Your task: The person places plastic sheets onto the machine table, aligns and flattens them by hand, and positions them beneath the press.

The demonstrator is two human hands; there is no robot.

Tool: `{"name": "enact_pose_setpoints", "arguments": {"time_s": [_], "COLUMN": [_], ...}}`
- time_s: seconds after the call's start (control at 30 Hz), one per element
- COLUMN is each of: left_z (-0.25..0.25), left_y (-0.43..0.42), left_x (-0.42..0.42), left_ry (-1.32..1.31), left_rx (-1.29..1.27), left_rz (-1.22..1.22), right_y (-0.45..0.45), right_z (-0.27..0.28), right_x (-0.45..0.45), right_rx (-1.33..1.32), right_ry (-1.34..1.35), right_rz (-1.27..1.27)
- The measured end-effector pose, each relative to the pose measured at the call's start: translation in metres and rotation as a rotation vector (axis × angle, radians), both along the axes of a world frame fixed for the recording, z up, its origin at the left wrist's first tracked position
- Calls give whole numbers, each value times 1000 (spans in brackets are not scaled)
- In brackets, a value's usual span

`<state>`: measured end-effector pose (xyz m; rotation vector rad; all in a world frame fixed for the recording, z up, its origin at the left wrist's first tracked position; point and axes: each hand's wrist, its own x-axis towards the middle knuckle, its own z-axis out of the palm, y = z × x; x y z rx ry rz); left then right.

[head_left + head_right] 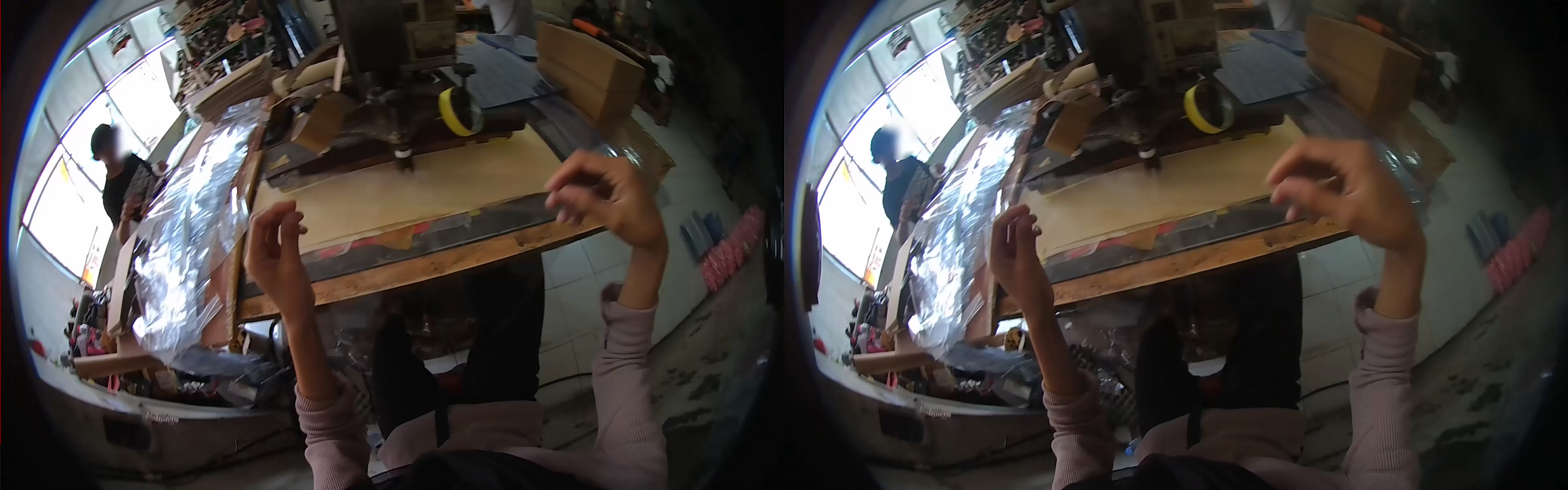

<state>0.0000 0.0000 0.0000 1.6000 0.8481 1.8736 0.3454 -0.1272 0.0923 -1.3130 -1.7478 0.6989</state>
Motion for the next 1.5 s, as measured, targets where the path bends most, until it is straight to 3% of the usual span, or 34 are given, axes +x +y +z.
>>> {"name": "enact_pose_setpoints", "arguments": {"time_s": [0.17, 0.27, 0.4, 0.53, 0.63, 0.87, 0.97, 1.2, 1.3, 1.43, 1.5], "left_z": [-11, -14, -16, -38, -47, -55, -56, -56, -55, -55, -56], "left_y": [8, 6, 11, 13, 9, 9, 10, 7, 7, 7, 7], "left_x": [17, 28, 4, -43, -63, -57, -57, -58, -57, -59, -60], "left_ry": [71, 125, 258, 501, 638, 780, 790, 782, 793, 807, 818], "left_rx": [35, -60, -10, -23, -111, -216, -212, -217, -211, -190, -192], "left_rz": [-146, -156, -105, 229, 360, 350, 355, 364, 373, 363, 370], "right_y": [16, 22, 1, -39, -60, -56, -44, -22, -25, -27, -24], "right_z": [-27, -46, -51, -75, -93, -161, -171, -166, -176, -191, -190], "right_x": [-15, -2, 47, 127, 163, 205, 198, 179, 185, 209, 209], "right_rx": [-48, -74, 3, 226, 348, 366, 285, 419, 377, 222, 147], "right_ry": [-311, -208, 110, 530, 679, 956, 793, 703, 467, -294, -376], "right_rz": [96, 160, -180, -626, -940, -1354, -1358, -1353, -1439, -1612, -1592]}}
